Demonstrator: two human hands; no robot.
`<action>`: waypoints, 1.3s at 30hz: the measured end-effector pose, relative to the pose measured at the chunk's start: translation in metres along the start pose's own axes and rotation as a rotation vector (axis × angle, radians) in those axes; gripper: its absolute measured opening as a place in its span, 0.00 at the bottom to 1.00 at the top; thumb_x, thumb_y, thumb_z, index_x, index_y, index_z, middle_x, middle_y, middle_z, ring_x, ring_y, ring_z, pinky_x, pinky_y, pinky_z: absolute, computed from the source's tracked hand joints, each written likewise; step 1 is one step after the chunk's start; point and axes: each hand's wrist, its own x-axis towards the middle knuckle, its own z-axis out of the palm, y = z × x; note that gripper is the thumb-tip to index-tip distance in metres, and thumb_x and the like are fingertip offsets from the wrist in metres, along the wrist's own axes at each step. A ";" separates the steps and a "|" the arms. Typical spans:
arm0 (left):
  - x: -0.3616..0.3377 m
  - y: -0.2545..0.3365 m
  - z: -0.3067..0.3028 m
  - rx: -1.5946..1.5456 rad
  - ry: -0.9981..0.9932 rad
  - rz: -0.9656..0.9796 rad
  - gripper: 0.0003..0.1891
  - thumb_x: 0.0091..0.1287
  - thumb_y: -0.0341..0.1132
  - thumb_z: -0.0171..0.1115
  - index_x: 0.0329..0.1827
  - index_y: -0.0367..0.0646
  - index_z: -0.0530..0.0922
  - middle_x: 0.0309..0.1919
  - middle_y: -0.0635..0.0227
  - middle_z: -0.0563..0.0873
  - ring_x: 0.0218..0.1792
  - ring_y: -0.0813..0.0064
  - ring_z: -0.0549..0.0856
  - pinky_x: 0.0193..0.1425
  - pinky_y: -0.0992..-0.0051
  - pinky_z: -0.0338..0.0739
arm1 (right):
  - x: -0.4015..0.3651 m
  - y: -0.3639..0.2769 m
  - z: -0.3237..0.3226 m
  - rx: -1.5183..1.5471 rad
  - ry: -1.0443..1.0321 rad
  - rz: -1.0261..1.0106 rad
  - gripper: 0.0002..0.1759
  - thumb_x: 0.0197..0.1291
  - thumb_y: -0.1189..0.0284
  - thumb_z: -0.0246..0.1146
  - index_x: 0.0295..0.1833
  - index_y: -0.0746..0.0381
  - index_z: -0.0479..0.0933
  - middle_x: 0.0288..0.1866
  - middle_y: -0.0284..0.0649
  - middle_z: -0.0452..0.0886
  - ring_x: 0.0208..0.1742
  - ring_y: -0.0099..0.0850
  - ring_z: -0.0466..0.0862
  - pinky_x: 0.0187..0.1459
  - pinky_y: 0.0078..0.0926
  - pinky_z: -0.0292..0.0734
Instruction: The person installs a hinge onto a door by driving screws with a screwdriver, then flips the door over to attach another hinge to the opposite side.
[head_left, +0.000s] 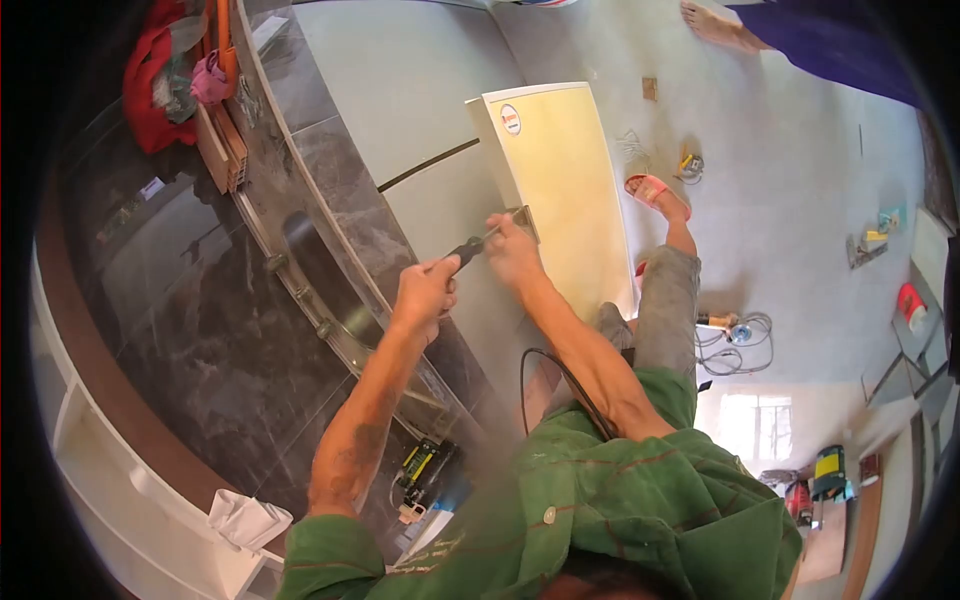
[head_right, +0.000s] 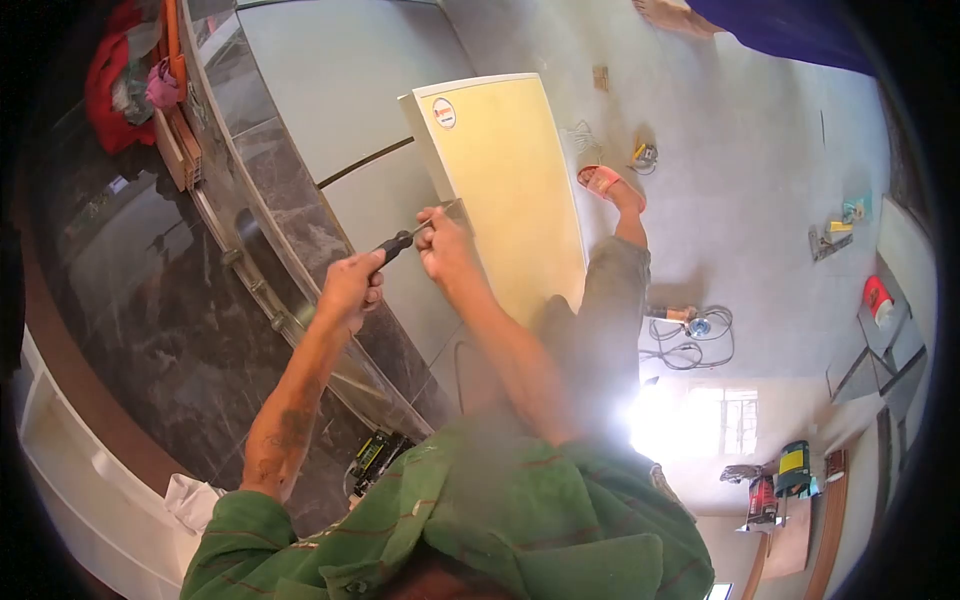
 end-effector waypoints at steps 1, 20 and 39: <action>-0.006 0.001 0.008 0.441 0.158 0.311 0.16 0.69 0.35 0.59 0.56 0.36 0.76 0.22 0.71 0.75 0.24 0.73 0.77 0.29 0.71 0.72 | -0.004 -0.001 0.002 -0.043 -0.040 0.027 0.12 0.76 0.62 0.51 0.51 0.59 0.71 0.32 0.28 0.71 0.25 0.19 0.65 0.33 0.21 0.65; -0.014 0.006 -0.002 0.370 0.129 0.472 0.12 0.68 0.35 0.63 0.48 0.37 0.81 0.26 0.67 0.76 0.21 0.72 0.76 0.23 0.73 0.68 | 0.002 -0.010 0.010 0.115 0.197 -0.037 0.05 0.73 0.73 0.51 0.47 0.62 0.70 0.35 0.35 0.73 0.20 0.19 0.65 0.24 0.20 0.60; -0.009 0.006 0.002 -0.302 -0.099 -0.243 0.17 0.74 0.40 0.55 0.51 0.31 0.75 0.24 0.69 0.76 0.17 0.80 0.72 0.17 0.78 0.64 | 0.010 -0.019 0.012 0.129 0.226 -0.052 0.05 0.74 0.71 0.51 0.48 0.60 0.71 0.34 0.33 0.74 0.20 0.19 0.65 0.24 0.20 0.58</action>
